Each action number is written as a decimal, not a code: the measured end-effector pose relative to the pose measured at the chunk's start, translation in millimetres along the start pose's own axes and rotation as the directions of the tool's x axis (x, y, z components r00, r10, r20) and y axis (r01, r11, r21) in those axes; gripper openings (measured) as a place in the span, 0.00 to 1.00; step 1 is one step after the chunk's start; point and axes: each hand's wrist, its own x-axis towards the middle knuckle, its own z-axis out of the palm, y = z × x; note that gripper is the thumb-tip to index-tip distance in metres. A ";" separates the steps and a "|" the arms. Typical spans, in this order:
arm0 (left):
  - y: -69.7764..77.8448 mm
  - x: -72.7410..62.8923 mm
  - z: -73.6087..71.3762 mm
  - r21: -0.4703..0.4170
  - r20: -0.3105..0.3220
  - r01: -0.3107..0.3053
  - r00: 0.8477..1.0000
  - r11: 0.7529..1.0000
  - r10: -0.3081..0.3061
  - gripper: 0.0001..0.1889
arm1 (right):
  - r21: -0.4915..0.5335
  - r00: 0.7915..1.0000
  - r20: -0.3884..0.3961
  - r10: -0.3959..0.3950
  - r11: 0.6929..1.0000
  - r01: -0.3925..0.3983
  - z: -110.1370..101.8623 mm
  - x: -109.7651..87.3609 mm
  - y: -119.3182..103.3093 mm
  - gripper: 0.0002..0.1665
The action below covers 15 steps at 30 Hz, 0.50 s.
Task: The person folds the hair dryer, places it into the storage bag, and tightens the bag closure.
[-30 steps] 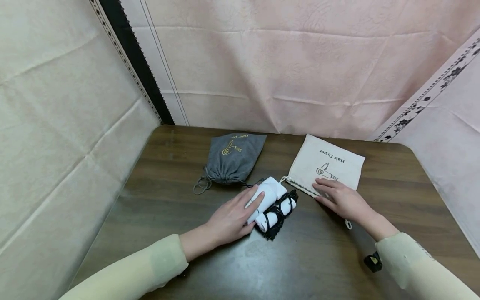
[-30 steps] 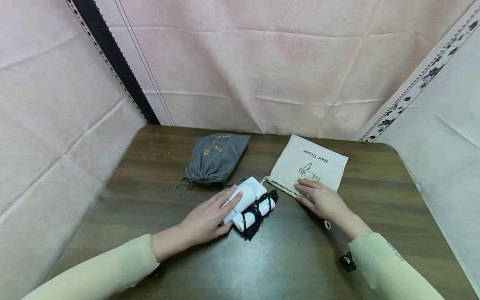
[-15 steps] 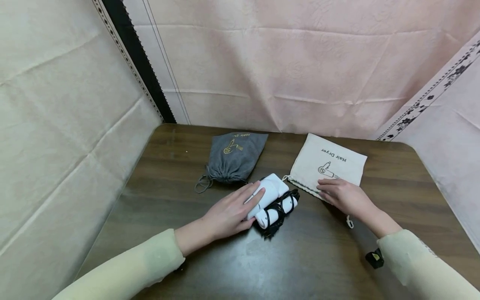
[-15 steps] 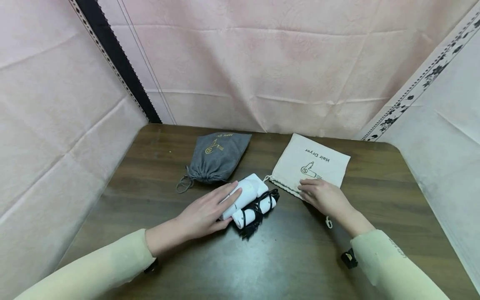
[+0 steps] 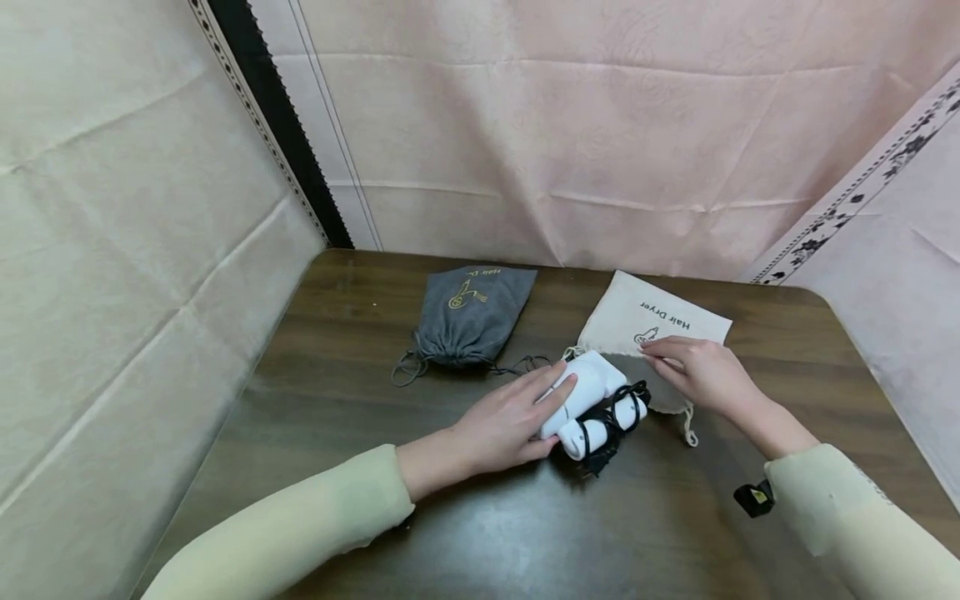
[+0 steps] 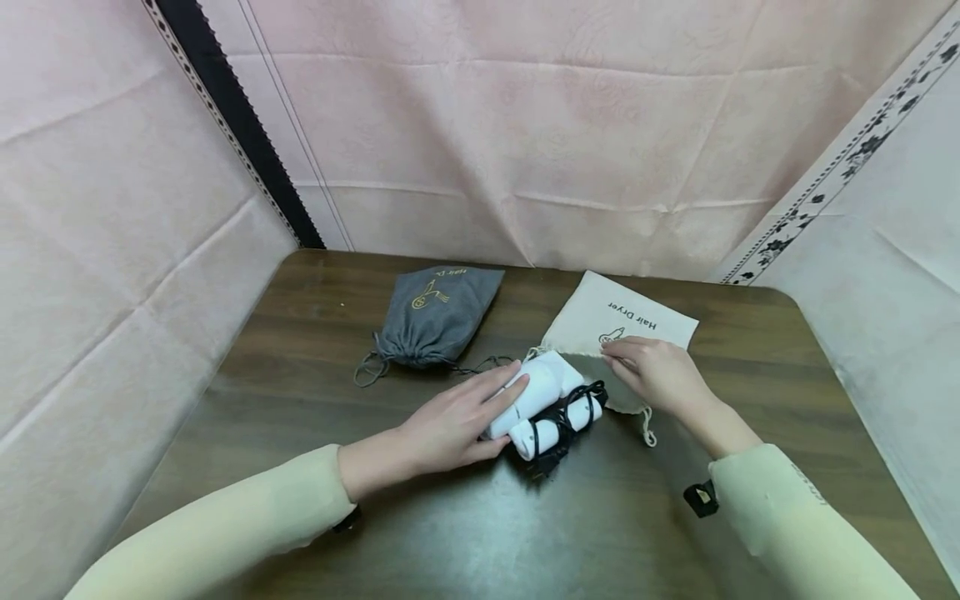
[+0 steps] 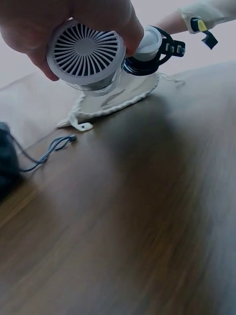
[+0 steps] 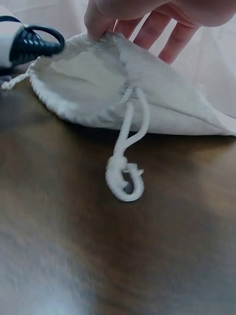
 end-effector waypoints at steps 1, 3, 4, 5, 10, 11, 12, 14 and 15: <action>2.1 2.8 1.0 -0.013 0.007 0.004 1.000 1.000 -0.004 0.42 | 0.005 1.000 -0.009 -0.004 1.000 0.004 -0.2 1.1 0.1 0.15; 5.4 7.9 3.2 -0.043 0.016 0.009 1.000 0.999 -0.008 0.42 | 0.015 1.000 -0.017 -0.004 1.000 0.004 -1.0 2.5 -0.5 0.15; 6.8 10.2 4.3 -0.050 0.020 0.012 1.000 0.999 -0.011 0.42 | 0.020 1.000 -0.019 -0.002 1.000 0.002 -1.4 3.0 -1.1 0.15; 7.8 12.2 5.9 -0.053 0.020 0.015 1.000 0.998 -0.014 0.42 | 0.029 1.000 -0.018 0.003 1.000 -0.002 -1.9 3.5 -1.9 0.15; 8.8 19.1 12.3 -0.093 0.006 0.036 0.999 0.995 -0.035 0.41 | 0.048 1.000 -0.011 0.006 0.999 -0.005 -2.1 4.3 -5.1 0.15; 8.3 19.8 13.7 -0.105 0.000 0.038 0.999 0.994 -0.038 0.41 | 0.050 1.000 -0.010 0.003 0.999 -0.002 -2.3 4.5 -5.9 0.15; 7.7 20.4 14.6 -0.119 -0.006 0.041 0.999 0.992 -0.042 0.41 | 0.049 1.000 -0.010 -0.004 0.999 0.005 -2.3 4.6 -6.7 0.15; 6.4 21.2 16.5 -0.133 -0.018 0.047 0.999 0.990 -0.050 0.41 | 0.042 1.000 -0.010 -0.017 0.999 0.018 -2.5 4.1 -8.1 0.15; 5.6 21.6 17.3 -0.136 -0.024 0.051 0.998 0.989 -0.055 0.41 | 0.040 1.000 -0.011 -0.024 0.999 0.024 -2.7 4.0 -8.8 0.15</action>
